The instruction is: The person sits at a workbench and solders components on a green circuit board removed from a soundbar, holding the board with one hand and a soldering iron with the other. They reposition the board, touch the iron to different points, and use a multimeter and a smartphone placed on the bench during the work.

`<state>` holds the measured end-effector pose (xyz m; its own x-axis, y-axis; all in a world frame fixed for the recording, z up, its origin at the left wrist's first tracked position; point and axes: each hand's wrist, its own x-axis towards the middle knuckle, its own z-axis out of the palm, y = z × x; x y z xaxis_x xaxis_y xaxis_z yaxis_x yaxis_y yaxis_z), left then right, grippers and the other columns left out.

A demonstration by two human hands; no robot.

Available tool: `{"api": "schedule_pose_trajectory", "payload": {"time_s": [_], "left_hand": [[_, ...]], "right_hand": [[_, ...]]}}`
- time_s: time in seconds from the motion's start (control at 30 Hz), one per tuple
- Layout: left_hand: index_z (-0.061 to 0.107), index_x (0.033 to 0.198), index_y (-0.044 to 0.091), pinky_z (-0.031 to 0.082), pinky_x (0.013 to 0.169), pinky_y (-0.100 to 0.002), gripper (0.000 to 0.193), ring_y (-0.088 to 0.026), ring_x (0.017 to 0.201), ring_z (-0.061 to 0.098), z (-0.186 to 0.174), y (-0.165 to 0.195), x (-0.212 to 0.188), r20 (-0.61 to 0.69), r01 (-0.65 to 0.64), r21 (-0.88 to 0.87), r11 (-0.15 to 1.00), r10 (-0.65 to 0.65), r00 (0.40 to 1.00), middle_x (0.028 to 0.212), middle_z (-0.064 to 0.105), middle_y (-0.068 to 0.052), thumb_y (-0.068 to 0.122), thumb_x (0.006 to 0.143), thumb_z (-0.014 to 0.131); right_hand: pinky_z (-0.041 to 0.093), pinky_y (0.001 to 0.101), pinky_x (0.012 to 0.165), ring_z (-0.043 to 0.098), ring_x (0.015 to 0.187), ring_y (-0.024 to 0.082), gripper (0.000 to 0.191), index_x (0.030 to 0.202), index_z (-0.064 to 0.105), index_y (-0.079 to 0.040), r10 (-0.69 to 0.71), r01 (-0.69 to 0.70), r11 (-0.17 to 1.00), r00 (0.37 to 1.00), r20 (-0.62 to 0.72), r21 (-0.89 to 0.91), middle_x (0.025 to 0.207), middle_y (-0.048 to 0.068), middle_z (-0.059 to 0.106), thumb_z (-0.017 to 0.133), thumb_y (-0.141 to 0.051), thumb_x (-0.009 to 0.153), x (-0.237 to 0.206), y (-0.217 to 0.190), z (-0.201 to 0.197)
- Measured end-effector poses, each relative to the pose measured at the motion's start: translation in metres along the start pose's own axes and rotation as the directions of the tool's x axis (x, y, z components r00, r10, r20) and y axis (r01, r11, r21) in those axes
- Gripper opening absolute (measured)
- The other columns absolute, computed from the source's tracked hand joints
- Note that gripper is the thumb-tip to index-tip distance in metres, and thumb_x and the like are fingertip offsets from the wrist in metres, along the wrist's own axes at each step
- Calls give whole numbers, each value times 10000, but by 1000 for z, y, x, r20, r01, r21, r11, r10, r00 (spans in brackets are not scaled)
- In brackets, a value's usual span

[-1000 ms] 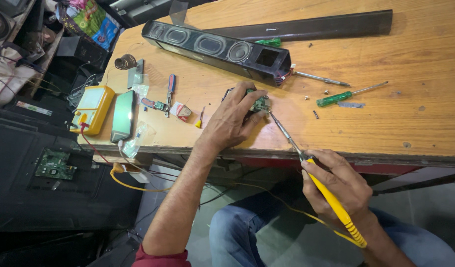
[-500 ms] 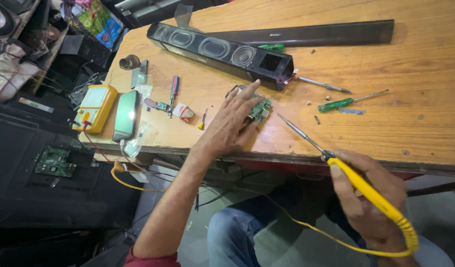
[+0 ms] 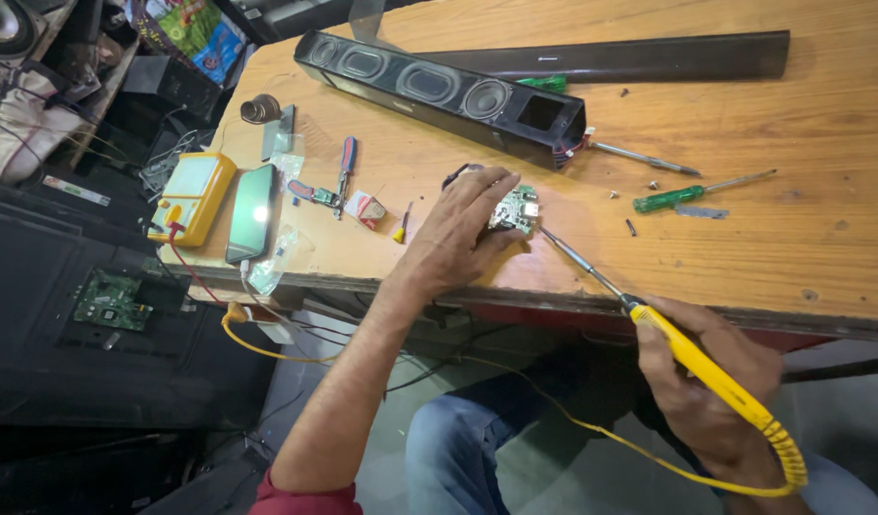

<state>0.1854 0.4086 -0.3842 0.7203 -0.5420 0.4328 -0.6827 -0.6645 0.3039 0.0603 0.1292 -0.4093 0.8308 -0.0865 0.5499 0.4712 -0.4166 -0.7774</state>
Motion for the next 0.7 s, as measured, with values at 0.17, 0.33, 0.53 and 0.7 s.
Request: {"api": "schedule_pose_trajectory", "payload": {"time_s": [0.17, 0.33, 0.53, 0.7], "left_hand": [[581, 1370, 32, 450, 1088, -469, 605, -394, 1261, 551, 0, 2, 0, -8, 13, 16, 1000, -13, 1000, 1333, 579, -189, 299, 879, 812], [582, 1348, 28, 449, 1078, -471, 590, -400, 1241, 549, -3, 4, 1, -11, -20, 15, 1000, 20, 1000, 1309, 572, -190, 304, 878, 809], [583, 1332, 26, 450, 1071, -473, 566, -397, 1230, 550, -2, 4, 1, -3, -27, 10, 1000, 27, 1000, 1301, 574, -187, 320, 896, 795], [588, 1320, 29, 454, 1066, -471, 535, -394, 1214, 552, -2, 2, 1, -15, -38, -1, 999, 38, 999, 1272, 574, -186, 323, 914, 777]], "right_hand": [[559, 228, 704, 728, 790, 144, 178, 1130, 711, 29, 37, -37, 999, 999, -4, -7, 1006, 142, 753, 734, -47, 971, -4, 7, 0], [537, 227, 663, 699, 721, 131, 175, 1125, 727, 21, 106, -106, 993, 994, -9, -45, 973, 123, 753, 749, -50, 967, -6, 10, 1], [579, 243, 759, 745, 854, 169, 189, 1142, 724, 13, 97, -94, 992, 995, 34, -84, 1002, 143, 759, 754, -53, 967, -2, 10, -2], [596, 304, 912, 743, 1024, 228, 245, 1138, 702, 10, -30, 38, 995, 996, 82, -96, 1123, 165, 742, 758, -14, 900, 7, 2, -8]]}}
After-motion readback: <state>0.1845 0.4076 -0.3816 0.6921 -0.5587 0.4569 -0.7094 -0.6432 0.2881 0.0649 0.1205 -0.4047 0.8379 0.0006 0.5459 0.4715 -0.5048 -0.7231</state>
